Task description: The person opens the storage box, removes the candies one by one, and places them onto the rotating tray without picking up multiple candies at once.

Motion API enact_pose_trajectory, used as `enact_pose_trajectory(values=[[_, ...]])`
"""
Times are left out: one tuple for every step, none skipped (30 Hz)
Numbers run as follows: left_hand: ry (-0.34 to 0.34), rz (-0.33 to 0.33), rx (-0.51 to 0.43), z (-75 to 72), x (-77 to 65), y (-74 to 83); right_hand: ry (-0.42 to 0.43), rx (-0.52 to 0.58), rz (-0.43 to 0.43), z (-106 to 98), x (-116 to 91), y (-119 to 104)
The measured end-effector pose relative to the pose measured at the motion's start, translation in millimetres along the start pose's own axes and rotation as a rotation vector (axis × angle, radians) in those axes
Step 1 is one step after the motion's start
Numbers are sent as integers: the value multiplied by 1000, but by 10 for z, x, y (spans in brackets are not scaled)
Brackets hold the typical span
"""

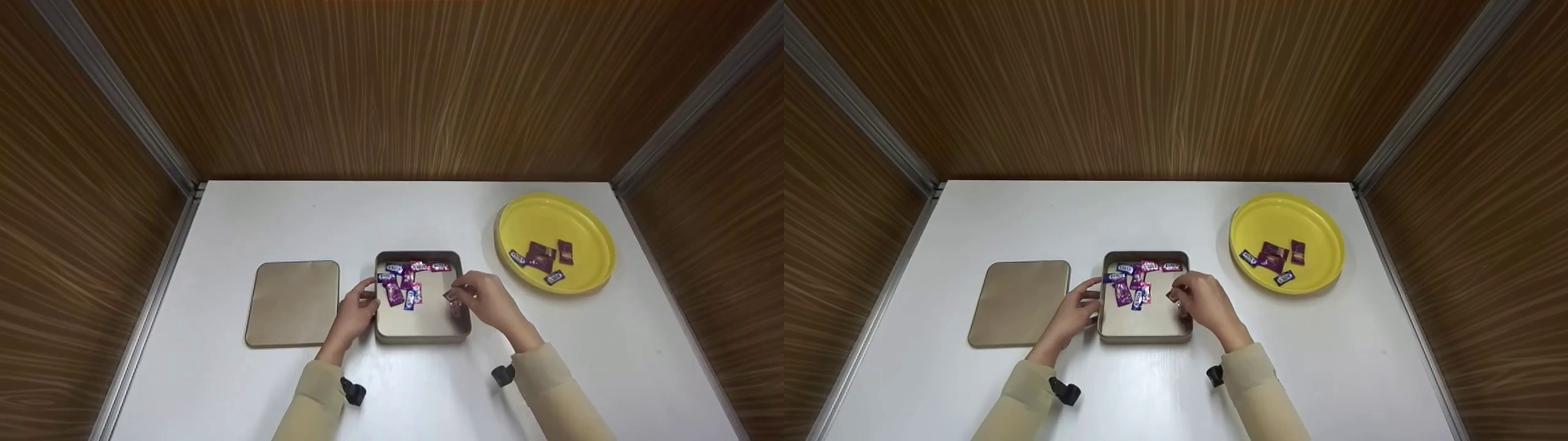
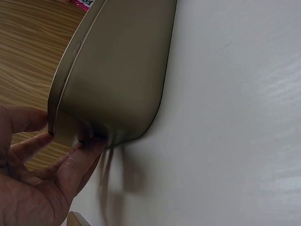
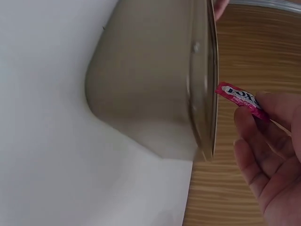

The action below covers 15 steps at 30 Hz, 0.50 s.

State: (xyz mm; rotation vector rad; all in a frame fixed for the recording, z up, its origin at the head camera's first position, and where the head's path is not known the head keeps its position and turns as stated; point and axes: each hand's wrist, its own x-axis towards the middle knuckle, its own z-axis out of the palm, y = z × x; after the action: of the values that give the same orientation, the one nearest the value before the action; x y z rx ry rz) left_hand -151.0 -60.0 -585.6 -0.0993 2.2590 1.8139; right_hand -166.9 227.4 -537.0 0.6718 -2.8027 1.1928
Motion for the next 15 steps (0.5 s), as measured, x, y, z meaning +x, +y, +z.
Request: enact_pose_trajectory(values=[[0,2,2,0,1,-3,25,-24,1,-36,-3,12],[-1,4,3,1,1,-7,50,-50,8,-73,-7,26],[0,5,4,2,0,-5,70,-63,19,-109,-12,43],[1,6,4,3,-2,-4,91,-79,31,-146,-20,57],[3,7,4,4,-3,-3,111,-88,39,-183,-27,71],[4,6,3,5,-4,-4,128,-93,47,-218,-34,88],[5,8,4,6,-7,-1,144,-101,56,-254,-41,103],[8,7,4,7,-9,2,162,-113,61,-291,-52,120],[11,7,4,8,-11,6,183,-126,62,-326,-63,141],[13,8,3,10,-12,6,202,-140,66,-363,-75,159],[16,11,4,12,-12,5,221,-151,65,-398,-85,182],[18,14,7,14,-12,4,239,-165,66,-432,-99,207],[19,16,10,16,-10,0,258,-177,72,-467,-115,234],[22,15,11,18,-8,-3,275,-185,81,-502,-131,265],[22,18,15,21,-9,-4,290,-191,92,-535,-145,302]])
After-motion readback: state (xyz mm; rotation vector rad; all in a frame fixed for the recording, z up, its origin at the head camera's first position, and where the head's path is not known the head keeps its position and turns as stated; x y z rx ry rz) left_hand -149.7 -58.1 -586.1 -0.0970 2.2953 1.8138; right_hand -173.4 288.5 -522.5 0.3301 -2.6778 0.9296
